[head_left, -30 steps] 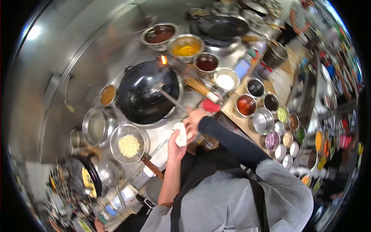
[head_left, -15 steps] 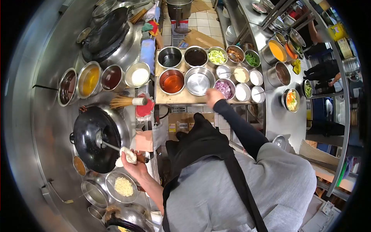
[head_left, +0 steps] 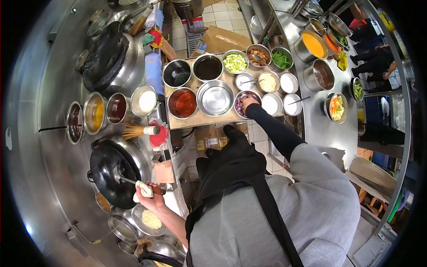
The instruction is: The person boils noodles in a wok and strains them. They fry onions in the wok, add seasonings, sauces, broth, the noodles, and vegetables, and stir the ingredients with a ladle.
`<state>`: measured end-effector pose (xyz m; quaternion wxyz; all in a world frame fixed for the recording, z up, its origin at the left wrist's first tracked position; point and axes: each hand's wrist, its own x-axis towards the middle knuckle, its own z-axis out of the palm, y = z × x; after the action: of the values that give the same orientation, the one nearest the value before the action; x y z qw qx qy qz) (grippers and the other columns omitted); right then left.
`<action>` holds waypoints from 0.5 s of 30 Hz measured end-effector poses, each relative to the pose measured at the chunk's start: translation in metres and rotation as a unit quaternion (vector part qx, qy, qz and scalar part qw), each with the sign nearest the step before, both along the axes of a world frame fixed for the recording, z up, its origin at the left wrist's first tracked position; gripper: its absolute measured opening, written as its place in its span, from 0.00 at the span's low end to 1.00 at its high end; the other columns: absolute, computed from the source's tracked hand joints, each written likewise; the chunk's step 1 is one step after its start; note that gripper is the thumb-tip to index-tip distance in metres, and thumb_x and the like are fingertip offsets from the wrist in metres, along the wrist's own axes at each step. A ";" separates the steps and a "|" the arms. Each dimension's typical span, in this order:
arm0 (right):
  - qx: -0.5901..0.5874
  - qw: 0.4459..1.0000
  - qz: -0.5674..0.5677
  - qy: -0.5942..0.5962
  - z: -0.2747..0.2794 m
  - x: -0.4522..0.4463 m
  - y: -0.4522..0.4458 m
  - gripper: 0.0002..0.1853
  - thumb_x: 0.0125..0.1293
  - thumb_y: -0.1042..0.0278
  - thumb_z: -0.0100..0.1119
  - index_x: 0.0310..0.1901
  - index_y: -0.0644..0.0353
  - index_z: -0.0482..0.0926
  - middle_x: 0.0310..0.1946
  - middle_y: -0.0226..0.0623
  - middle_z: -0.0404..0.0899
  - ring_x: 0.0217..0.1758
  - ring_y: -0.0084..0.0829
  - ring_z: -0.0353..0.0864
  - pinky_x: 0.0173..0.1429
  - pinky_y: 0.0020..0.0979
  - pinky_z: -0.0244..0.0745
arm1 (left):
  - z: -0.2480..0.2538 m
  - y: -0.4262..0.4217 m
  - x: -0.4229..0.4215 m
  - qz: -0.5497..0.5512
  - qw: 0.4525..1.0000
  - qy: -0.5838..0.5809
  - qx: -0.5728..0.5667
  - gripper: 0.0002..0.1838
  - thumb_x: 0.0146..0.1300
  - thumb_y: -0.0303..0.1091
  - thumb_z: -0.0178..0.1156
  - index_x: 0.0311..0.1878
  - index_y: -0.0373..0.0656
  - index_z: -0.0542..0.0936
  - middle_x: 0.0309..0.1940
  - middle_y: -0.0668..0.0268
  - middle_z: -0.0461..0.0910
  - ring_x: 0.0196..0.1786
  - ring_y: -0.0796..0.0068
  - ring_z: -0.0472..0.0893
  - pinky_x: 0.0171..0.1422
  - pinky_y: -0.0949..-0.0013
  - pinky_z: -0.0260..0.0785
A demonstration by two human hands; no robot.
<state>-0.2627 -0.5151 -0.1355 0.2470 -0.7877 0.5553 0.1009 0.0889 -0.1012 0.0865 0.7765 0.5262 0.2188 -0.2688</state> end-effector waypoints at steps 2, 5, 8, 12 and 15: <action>-0.034 0.999 0.015 -0.031 0.007 -0.007 -0.008 0.21 0.54 0.64 0.68 0.52 0.55 0.82 0.46 0.55 0.82 0.54 0.52 0.81 0.59 0.46 0.77 | 0.000 -0.001 0.002 0.005 1.000 0.002 -0.004 0.20 0.66 0.48 0.61 0.48 0.40 0.76 0.34 0.59 0.78 0.33 0.67 0.77 0.36 0.65 0.74; 0.020 0.997 0.004 -0.073 0.036 -0.014 -0.011 0.19 0.57 0.67 0.65 0.52 0.56 0.83 0.48 0.55 0.83 0.54 0.51 0.82 0.61 0.45 0.76 | -0.001 -0.002 0.003 0.010 1.000 0.007 0.000 0.19 0.66 0.48 0.61 0.48 0.41 0.76 0.34 0.58 0.78 0.34 0.66 0.77 0.37 0.64 0.74; 0.015 0.986 -0.039 -0.160 0.030 -0.027 -0.010 0.21 0.55 0.60 0.70 0.51 0.56 0.83 0.45 0.53 0.84 0.51 0.51 0.83 0.57 0.43 0.77 | 0.000 -0.002 0.004 -0.013 1.000 -0.007 -0.020 0.19 0.66 0.47 0.61 0.48 0.41 0.76 0.34 0.58 0.78 0.34 0.66 0.77 0.38 0.64 0.74; 0.059 0.961 -0.139 -0.233 0.046 -0.031 -0.001 0.23 0.57 0.56 0.72 0.50 0.59 0.82 0.36 0.49 0.85 0.39 0.41 0.85 0.49 0.38 0.78 | 0.005 0.002 0.007 -0.017 1.000 -0.006 -0.024 0.19 0.66 0.47 0.61 0.48 0.41 0.76 0.33 0.59 0.78 0.34 0.66 0.77 0.38 0.64 0.74; 0.075 0.926 -0.182 -0.322 0.029 -0.037 0.000 0.20 0.58 0.58 0.73 0.48 0.61 0.81 0.24 0.38 0.81 0.24 0.27 0.79 0.30 0.33 0.74 | 0.012 0.009 0.005 -0.002 1.000 -0.014 -0.012 0.18 0.67 0.47 0.60 0.48 0.40 0.76 0.33 0.59 0.78 0.33 0.67 0.77 0.37 0.66 0.73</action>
<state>-0.3001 -0.5149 -0.1061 0.4847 -0.6426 0.5706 -0.1631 0.0935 -0.0921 0.0989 0.7854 0.5208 0.2036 -0.2655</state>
